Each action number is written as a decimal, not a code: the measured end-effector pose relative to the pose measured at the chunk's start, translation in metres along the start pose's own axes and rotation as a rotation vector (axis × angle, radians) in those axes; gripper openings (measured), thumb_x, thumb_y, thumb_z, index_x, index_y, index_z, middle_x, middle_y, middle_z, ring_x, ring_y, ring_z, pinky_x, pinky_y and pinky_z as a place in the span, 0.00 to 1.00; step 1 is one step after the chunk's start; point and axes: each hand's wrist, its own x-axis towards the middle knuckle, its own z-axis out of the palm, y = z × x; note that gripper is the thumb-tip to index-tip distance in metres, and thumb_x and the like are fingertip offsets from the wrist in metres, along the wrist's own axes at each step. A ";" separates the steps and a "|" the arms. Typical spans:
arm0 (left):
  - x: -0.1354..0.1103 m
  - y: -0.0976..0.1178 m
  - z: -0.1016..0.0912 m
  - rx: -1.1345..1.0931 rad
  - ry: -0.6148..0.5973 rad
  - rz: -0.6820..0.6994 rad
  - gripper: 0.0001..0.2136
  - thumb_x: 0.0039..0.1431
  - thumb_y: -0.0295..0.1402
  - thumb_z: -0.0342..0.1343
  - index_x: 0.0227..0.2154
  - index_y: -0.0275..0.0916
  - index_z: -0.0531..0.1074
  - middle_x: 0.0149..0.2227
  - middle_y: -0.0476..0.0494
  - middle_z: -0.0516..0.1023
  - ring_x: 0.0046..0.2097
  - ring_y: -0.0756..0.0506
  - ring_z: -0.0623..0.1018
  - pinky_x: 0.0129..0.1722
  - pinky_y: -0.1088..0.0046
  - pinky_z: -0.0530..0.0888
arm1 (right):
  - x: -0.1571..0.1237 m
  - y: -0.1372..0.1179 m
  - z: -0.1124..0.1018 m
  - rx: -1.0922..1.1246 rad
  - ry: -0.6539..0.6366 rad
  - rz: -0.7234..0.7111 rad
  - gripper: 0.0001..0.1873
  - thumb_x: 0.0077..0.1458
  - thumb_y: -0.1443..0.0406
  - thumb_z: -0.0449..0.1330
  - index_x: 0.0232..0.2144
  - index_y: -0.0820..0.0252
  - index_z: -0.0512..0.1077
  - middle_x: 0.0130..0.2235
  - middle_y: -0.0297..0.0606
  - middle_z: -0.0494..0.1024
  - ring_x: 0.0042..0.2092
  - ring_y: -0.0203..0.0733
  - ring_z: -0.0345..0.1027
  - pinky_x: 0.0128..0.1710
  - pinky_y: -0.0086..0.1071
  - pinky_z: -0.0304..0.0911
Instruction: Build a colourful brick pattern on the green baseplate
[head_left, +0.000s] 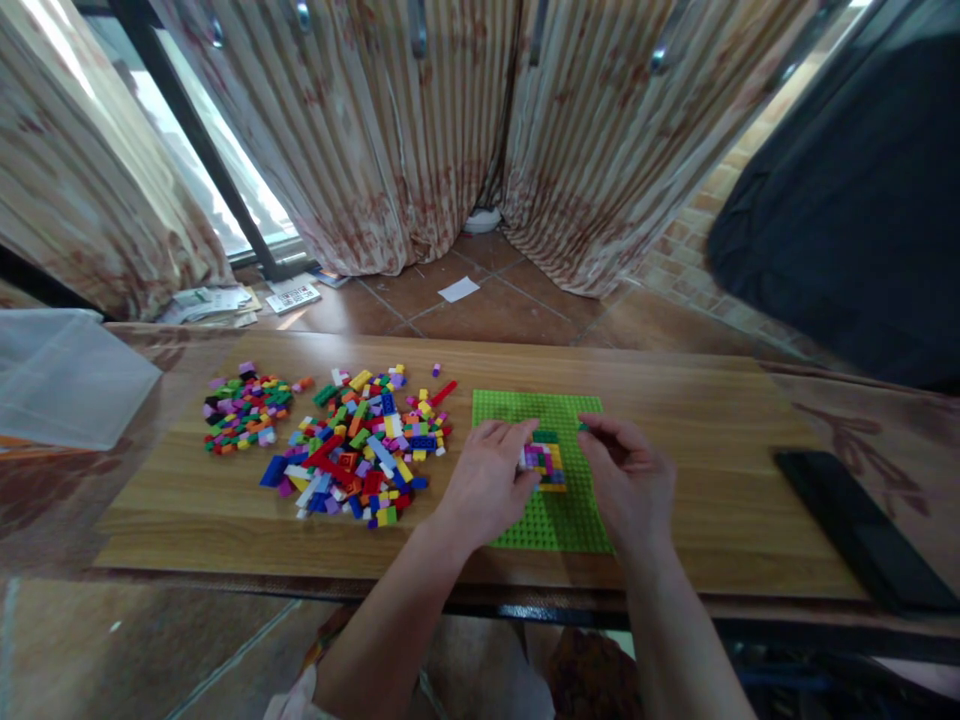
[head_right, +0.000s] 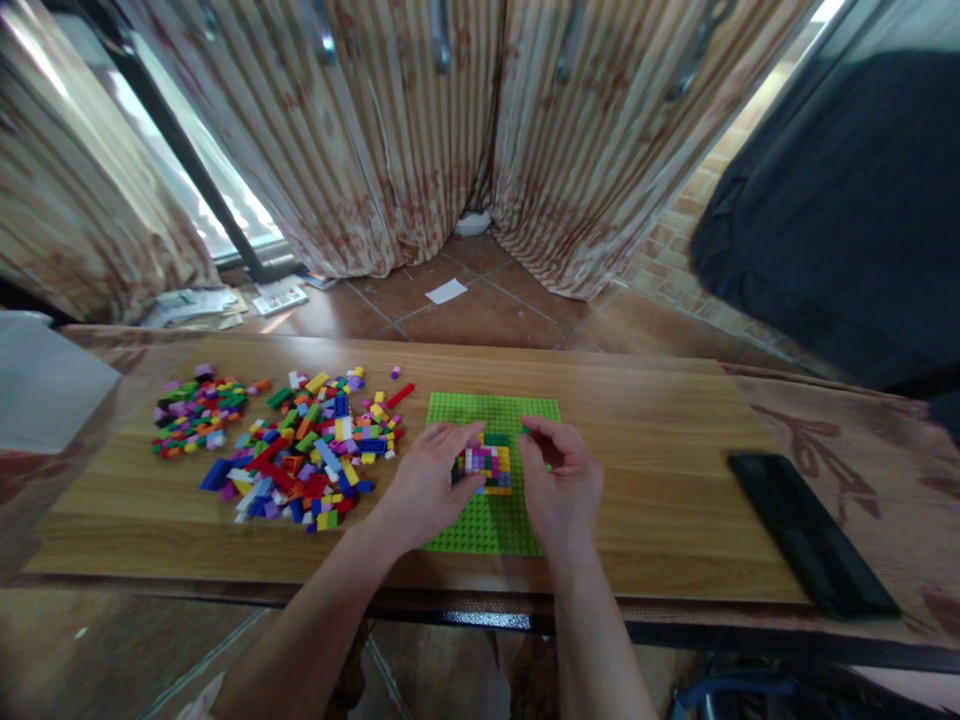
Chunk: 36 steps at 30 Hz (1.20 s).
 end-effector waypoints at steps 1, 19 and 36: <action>0.000 -0.001 0.001 -0.001 -0.003 0.000 0.24 0.56 0.28 0.60 0.56 0.37 0.65 0.50 0.39 0.76 0.53 0.39 0.72 0.56 0.56 0.69 | 0.000 0.000 0.000 -0.003 -0.011 0.004 0.10 0.49 0.61 0.63 0.34 0.59 0.78 0.35 0.39 0.80 0.35 0.41 0.73 0.37 0.36 0.69; -0.005 -0.013 -0.013 -0.107 -0.069 0.078 0.29 0.52 0.18 0.52 0.59 0.39 0.63 0.53 0.40 0.74 0.55 0.41 0.70 0.58 0.56 0.68 | -0.006 -0.002 0.002 -0.093 -0.143 -0.010 0.10 0.50 0.60 0.62 0.34 0.59 0.78 0.34 0.39 0.81 0.35 0.42 0.75 0.38 0.37 0.71; -0.002 -0.013 -0.011 -0.128 -0.045 0.058 0.24 0.54 0.19 0.52 0.55 0.37 0.67 0.51 0.40 0.76 0.53 0.42 0.72 0.57 0.57 0.70 | -0.011 -0.010 0.007 -0.131 -0.217 -0.052 0.08 0.50 0.62 0.62 0.32 0.57 0.79 0.34 0.37 0.81 0.34 0.40 0.73 0.36 0.35 0.69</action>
